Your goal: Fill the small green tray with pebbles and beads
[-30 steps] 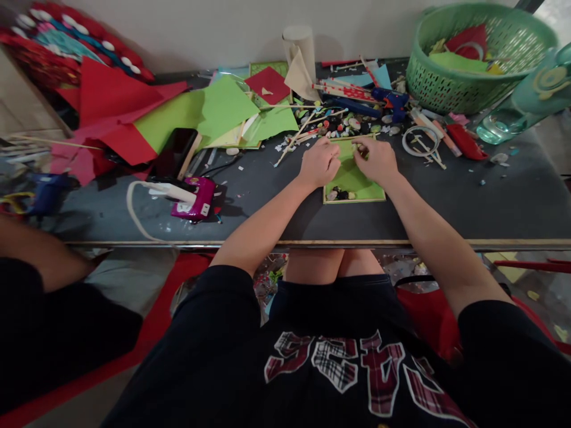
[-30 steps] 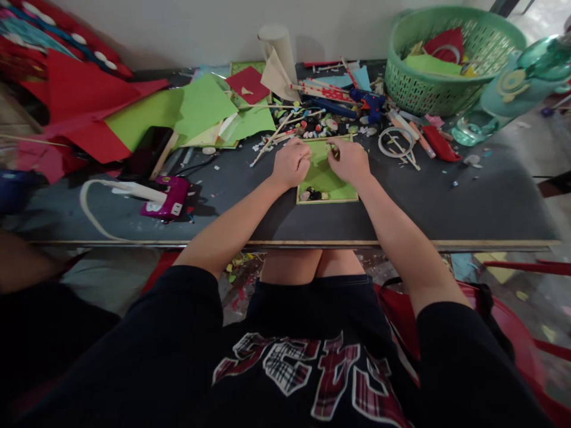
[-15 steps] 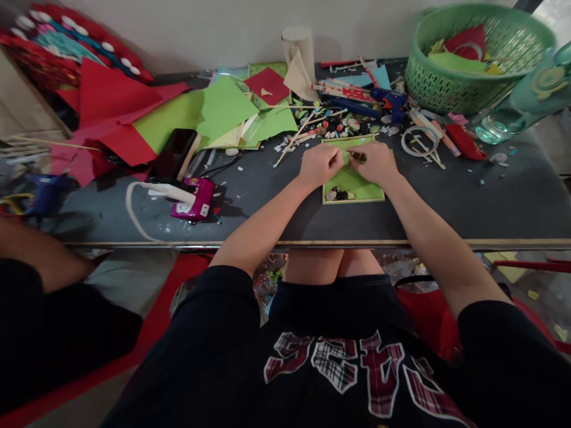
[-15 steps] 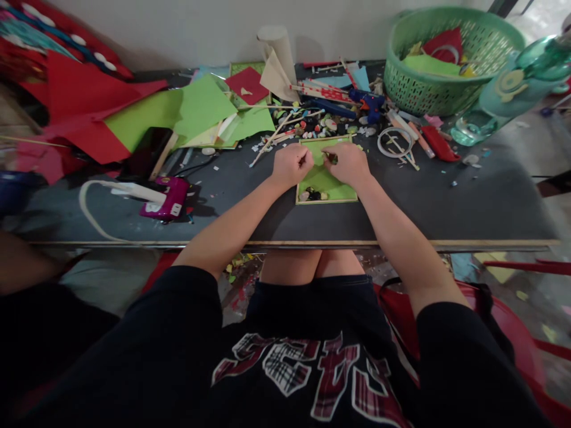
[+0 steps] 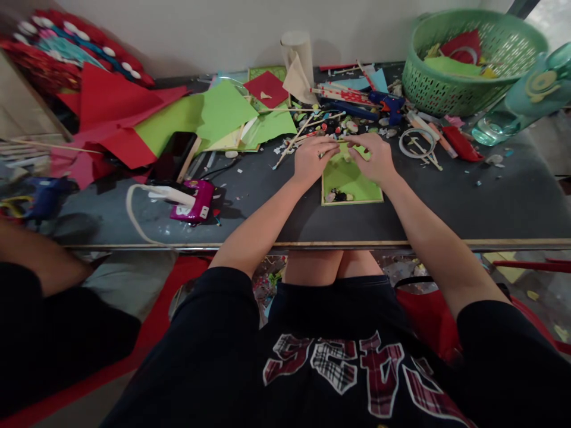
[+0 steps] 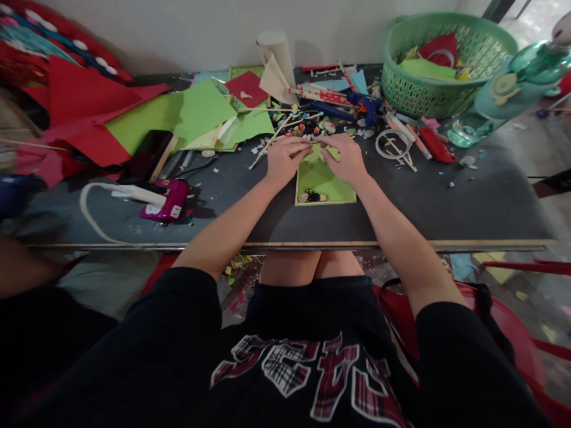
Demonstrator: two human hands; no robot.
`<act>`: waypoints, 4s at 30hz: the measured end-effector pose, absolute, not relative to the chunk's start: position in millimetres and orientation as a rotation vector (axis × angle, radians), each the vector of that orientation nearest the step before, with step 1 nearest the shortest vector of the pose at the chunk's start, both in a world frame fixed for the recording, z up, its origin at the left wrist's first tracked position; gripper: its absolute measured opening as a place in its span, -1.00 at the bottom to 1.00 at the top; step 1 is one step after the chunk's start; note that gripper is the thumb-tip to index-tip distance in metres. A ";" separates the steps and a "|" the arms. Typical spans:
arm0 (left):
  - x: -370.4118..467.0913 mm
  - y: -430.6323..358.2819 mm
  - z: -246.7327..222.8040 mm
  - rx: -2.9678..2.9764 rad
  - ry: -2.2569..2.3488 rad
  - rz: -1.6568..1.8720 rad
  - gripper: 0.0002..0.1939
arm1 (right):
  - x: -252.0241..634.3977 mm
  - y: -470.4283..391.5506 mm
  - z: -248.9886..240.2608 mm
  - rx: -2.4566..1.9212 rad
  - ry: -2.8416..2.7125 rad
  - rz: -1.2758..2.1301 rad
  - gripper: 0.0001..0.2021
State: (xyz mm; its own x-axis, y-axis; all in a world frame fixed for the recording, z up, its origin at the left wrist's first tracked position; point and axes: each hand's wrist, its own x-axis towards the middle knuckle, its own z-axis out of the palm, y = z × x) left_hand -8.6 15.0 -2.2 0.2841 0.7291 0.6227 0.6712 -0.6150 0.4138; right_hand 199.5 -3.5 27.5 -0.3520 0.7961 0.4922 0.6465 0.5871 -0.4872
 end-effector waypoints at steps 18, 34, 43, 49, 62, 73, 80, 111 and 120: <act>-0.7 -1.5 15.7 2.613 1.206 1.178 -0.46 | 188.9 -16.1 35.4 -1.144 -1.951 0.184 -0.62; 7.6 -0.2 10.2 2.659 1.045 0.960 -0.42 | 193.6 -21.3 40.9 -1.232 -1.970 0.088 -0.46; 8.5 1.2 0.4 2.383 0.835 1.180 -0.39 | 202.2 -8.9 31.2 -1.162 -2.085 -0.214 -0.46; 9.2 0.4 -0.9 2.164 0.672 1.194 -0.48 | 202.5 -5.7 29.2 -1.144 -2.089 -0.145 -0.53; -4.4 7.6 4.1 2.381 1.033 1.540 -0.46 | 195.5 -11.6 30.6 -1.043 -1.891 0.577 -0.54; -1.7 9.6 1.4 2.535 1.116 1.305 -0.39 | 185.5 0.7 24.3 -0.916 -1.471 1.294 -0.61; -1.8 7.3 1.6 2.565 1.154 1.234 -0.45 | 180.3 -11.2 37.5 -1.015 -1.158 1.559 -0.78; -19.5 4.5 9.2 2.442 1.407 1.354 -0.49 | 190.5 -12.1 42.4 -0.914 -1.441 1.582 -0.56; -31.6 20.1 2.5 2.277 1.581 1.533 -0.51 | 242.9 19.9 41.3 -1.574 -1.397 0.299 -0.73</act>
